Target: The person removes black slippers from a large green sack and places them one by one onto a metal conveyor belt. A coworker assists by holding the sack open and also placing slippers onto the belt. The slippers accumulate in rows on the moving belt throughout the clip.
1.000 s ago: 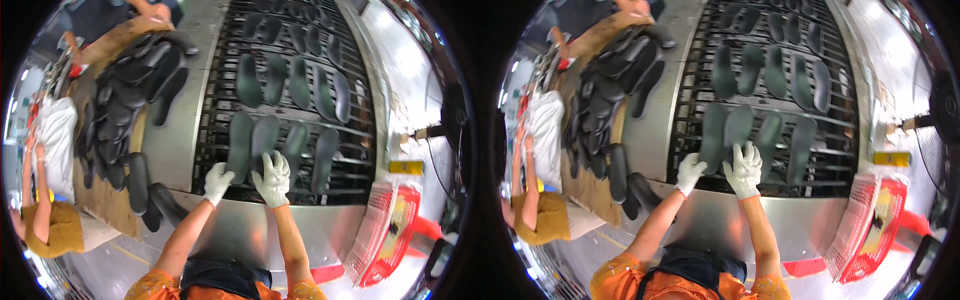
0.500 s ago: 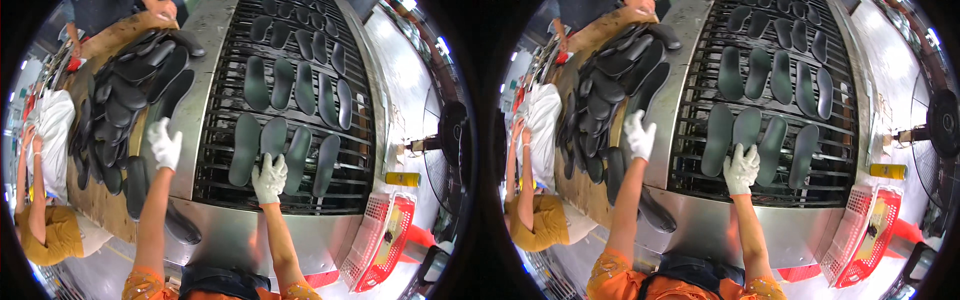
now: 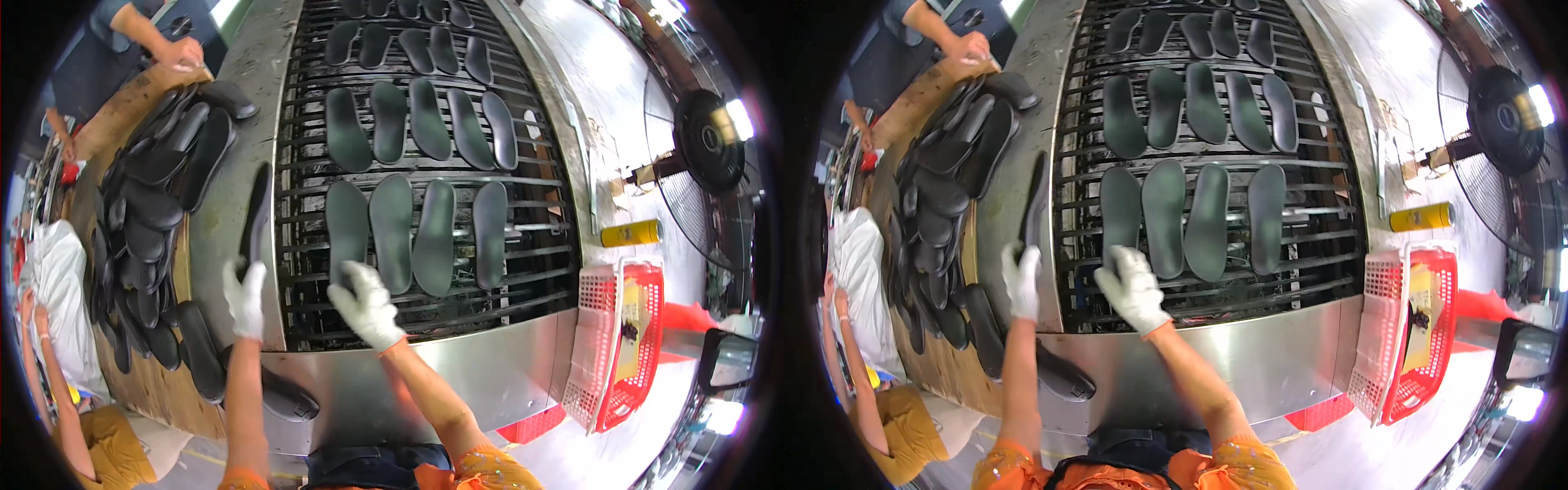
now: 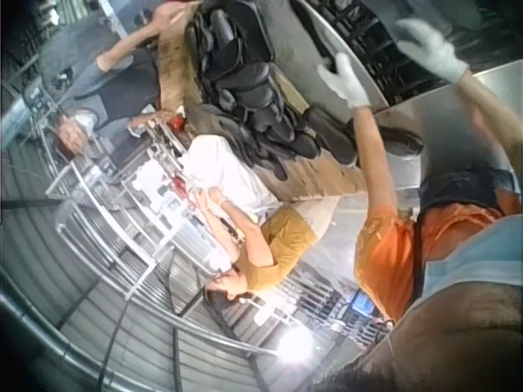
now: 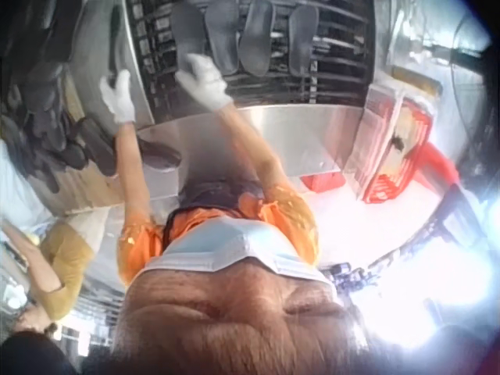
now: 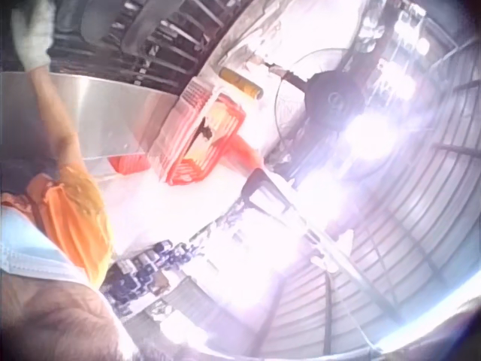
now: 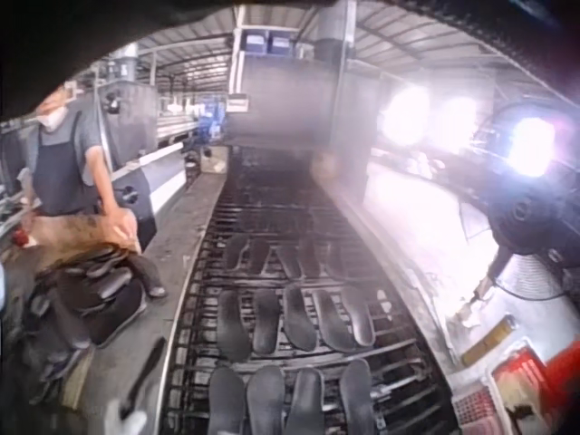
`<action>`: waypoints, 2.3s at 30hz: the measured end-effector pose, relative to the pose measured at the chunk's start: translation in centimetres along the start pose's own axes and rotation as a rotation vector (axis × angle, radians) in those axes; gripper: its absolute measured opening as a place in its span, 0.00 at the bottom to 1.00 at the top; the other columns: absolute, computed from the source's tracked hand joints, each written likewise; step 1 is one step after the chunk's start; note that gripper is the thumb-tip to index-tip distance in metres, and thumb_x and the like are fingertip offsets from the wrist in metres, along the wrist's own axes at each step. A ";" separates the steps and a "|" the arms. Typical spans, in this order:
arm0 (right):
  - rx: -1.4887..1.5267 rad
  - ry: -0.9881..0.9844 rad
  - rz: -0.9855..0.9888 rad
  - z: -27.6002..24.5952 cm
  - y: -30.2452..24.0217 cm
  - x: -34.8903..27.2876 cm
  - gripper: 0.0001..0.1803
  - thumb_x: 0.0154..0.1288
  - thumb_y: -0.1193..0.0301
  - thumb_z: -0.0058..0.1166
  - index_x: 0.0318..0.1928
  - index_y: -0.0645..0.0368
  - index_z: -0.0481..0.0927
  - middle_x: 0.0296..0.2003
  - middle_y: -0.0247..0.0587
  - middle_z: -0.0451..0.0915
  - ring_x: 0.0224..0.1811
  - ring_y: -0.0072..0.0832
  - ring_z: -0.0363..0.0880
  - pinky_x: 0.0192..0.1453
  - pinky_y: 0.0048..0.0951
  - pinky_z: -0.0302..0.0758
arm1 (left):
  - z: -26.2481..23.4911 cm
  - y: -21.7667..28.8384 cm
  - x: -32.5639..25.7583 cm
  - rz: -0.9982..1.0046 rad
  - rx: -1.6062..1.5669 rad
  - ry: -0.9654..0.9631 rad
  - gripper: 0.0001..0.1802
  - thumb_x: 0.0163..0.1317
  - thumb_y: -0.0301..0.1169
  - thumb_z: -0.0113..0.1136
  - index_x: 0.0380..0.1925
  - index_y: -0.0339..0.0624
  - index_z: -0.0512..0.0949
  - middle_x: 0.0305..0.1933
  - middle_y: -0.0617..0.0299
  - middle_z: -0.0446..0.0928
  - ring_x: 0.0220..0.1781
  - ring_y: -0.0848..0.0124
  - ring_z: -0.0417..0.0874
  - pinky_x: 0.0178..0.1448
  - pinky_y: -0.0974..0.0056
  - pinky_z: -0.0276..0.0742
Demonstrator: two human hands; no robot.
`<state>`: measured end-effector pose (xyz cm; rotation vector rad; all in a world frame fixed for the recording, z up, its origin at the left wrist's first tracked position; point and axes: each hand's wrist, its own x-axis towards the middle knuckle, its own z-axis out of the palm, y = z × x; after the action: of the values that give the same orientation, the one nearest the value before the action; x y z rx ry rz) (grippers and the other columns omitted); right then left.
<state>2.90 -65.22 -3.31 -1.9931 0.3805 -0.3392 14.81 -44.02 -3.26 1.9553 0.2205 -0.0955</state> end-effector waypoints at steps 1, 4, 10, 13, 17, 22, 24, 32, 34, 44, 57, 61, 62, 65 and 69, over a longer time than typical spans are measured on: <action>0.202 -0.132 0.263 0.9 -0.5 -0.9 0.31 0.65 0.63 0.66 0.65 0.61 0.73 0.48 0.52 0.81 0.52 0.43 0.81 0.60 0.41 0.77 | 0.9 1.7 -3.5 0.009 -0.080 -0.080 0.23 0.63 0.39 0.67 0.50 0.33 0.76 0.44 0.60 0.77 0.46 0.70 0.76 0.54 0.61 0.75; 0.297 -0.283 0.438 0.6 -3.9 -2.1 0.43 0.66 0.57 0.65 0.74 0.60 0.60 0.55 0.52 0.80 0.56 0.40 0.82 0.62 0.39 0.76 | 3.4 1.4 -11.2 0.105 -0.028 -0.186 0.15 0.61 0.29 0.66 0.46 0.36 0.75 0.44 0.60 0.75 0.47 0.70 0.76 0.55 0.62 0.75; 0.431 0.271 0.401 -5.4 1.0 -4.6 0.34 0.62 0.80 0.54 0.71 0.65 0.67 0.62 0.51 0.77 0.65 0.35 0.75 0.72 0.35 0.69 | 7.5 3.5 -17.7 0.312 -0.097 -0.579 0.28 0.52 0.22 0.74 0.54 0.39 0.76 0.54 0.56 0.76 0.52 0.65 0.82 0.57 0.60 0.81; 0.165 0.436 0.224 -13.3 3.6 -1.6 0.32 0.62 0.81 0.52 0.69 0.66 0.69 0.63 0.50 0.75 0.66 0.36 0.74 0.73 0.36 0.68 | 7.4 3.6 -17.9 0.135 -0.114 -0.632 0.28 0.56 0.20 0.72 0.58 0.40 0.76 0.55 0.56 0.77 0.52 0.65 0.84 0.57 0.62 0.83; 0.137 0.617 0.182 -24.2 12.8 1.3 0.25 0.62 0.82 0.55 0.61 0.69 0.77 0.56 0.48 0.79 0.58 0.34 0.77 0.65 0.32 0.72 | 6.4 3.3 -17.9 0.010 -0.078 -0.553 0.21 0.60 0.22 0.68 0.54 0.37 0.78 0.51 0.57 0.80 0.53 0.68 0.85 0.59 0.63 0.82; 0.039 0.470 0.553 -29.7 20.1 1.0 0.26 0.61 0.75 0.58 0.60 0.71 0.77 0.51 0.48 0.84 0.51 0.35 0.83 0.59 0.35 0.77 | 0.6 -0.6 -17.6 0.072 -0.026 -0.367 0.18 0.61 0.22 0.67 0.52 0.40 0.79 0.49 0.59 0.80 0.50 0.71 0.84 0.55 0.65 0.82; -0.696 0.431 0.535 -24.9 13.6 1.1 0.27 0.59 0.71 0.58 0.59 0.71 0.78 0.52 0.56 0.84 0.54 0.46 0.84 0.61 0.43 0.76 | -2.9 -3.2 -18.3 0.169 0.015 -0.185 0.17 0.61 0.22 0.68 0.51 0.41 0.80 0.48 0.59 0.81 0.48 0.70 0.85 0.52 0.64 0.84; -0.444 -0.219 -0.286 -2.3 -2.4 -10.3 0.48 0.49 0.61 0.75 0.70 0.61 0.69 0.65 0.61 0.70 0.71 0.51 0.67 0.76 0.46 0.65 | -13.8 -4.7 -17.1 0.289 0.433 0.434 0.19 0.52 0.23 0.69 0.46 0.43 0.81 0.48 0.53 0.79 0.51 0.52 0.80 0.58 0.51 0.77; -0.398 -0.770 -0.123 2.1 -12.0 -11.8 0.54 0.48 0.55 0.75 0.73 0.58 0.63 0.69 0.63 0.65 0.72 0.54 0.64 0.71 0.55 0.68 | -16.5 -4.9 -16.7 0.084 0.668 0.436 0.30 0.49 0.31 0.76 0.55 0.51 0.78 0.59 0.52 0.75 0.64 0.49 0.73 0.67 0.50 0.71; -0.769 -0.730 -0.287 13.0 -13.0 -17.2 0.48 0.55 0.66 0.65 0.76 0.52 0.57 0.70 0.68 0.61 0.69 0.62 0.66 0.57 0.67 0.72 | -22.3 -5.9 -14.4 -0.172 0.723 0.171 0.49 0.50 0.40 0.75 0.74 0.52 0.63 0.73 0.42 0.61 0.69 0.42 0.71 0.68 0.47 0.75; 1.037 -0.763 0.807 16.2 -12.7 -12.4 0.24 0.64 0.82 0.52 0.62 0.68 0.73 0.50 0.50 0.83 0.48 0.37 0.86 0.56 0.41 0.84 | -24.9 -11.1 -18.9 -0.393 -0.986 -0.183 0.33 0.66 0.40 0.63 0.67 0.36 0.69 0.45 0.55 0.81 0.44 0.65 0.84 0.44 0.59 0.82; 0.639 -0.630 0.713 20.0 -12.1 -14.3 0.30 0.55 0.83 0.65 0.60 0.70 0.72 0.48 0.49 0.83 0.46 0.34 0.85 0.52 0.41 0.85 | -22.0 -9.1 -21.9 -0.539 -1.076 -0.039 0.32 0.68 0.39 0.64 0.67 0.35 0.70 0.54 0.53 0.80 0.51 0.61 0.85 0.52 0.56 0.85; 0.619 -0.633 0.724 20.0 -12.4 -14.4 0.31 0.55 0.83 0.65 0.61 0.70 0.72 0.48 0.49 0.83 0.46 0.34 0.86 0.53 0.40 0.85 | -21.6 -9.2 -22.3 -0.580 -1.088 0.012 0.31 0.68 0.38 0.64 0.67 0.35 0.70 0.54 0.53 0.80 0.51 0.62 0.85 0.53 0.56 0.85; 0.622 -0.659 0.710 19.2 -11.3 -13.8 0.32 0.54 0.83 0.64 0.61 0.72 0.73 0.48 0.49 0.84 0.45 0.35 0.86 0.54 0.37 0.84 | -21.9 -10.0 -21.8 -0.566 -0.700 0.054 0.31 0.64 0.37 0.67 0.64 0.35 0.73 0.58 0.50 0.78 0.53 0.62 0.84 0.53 0.57 0.86; 0.765 -0.866 0.675 17.2 -13.5 -11.9 0.29 0.55 0.81 0.61 0.60 0.72 0.77 0.49 0.48 0.85 0.46 0.33 0.86 0.55 0.34 0.82 | -23.3 -14.0 -18.9 -0.203 0.155 0.332 0.33 0.57 0.33 0.73 0.62 0.36 0.74 0.54 0.46 0.80 0.51 0.62 0.84 0.54 0.60 0.82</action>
<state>0.51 -40.71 0.66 -1.0167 0.2710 0.7011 -7.37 -19.42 -3.80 2.0918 0.6468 0.0832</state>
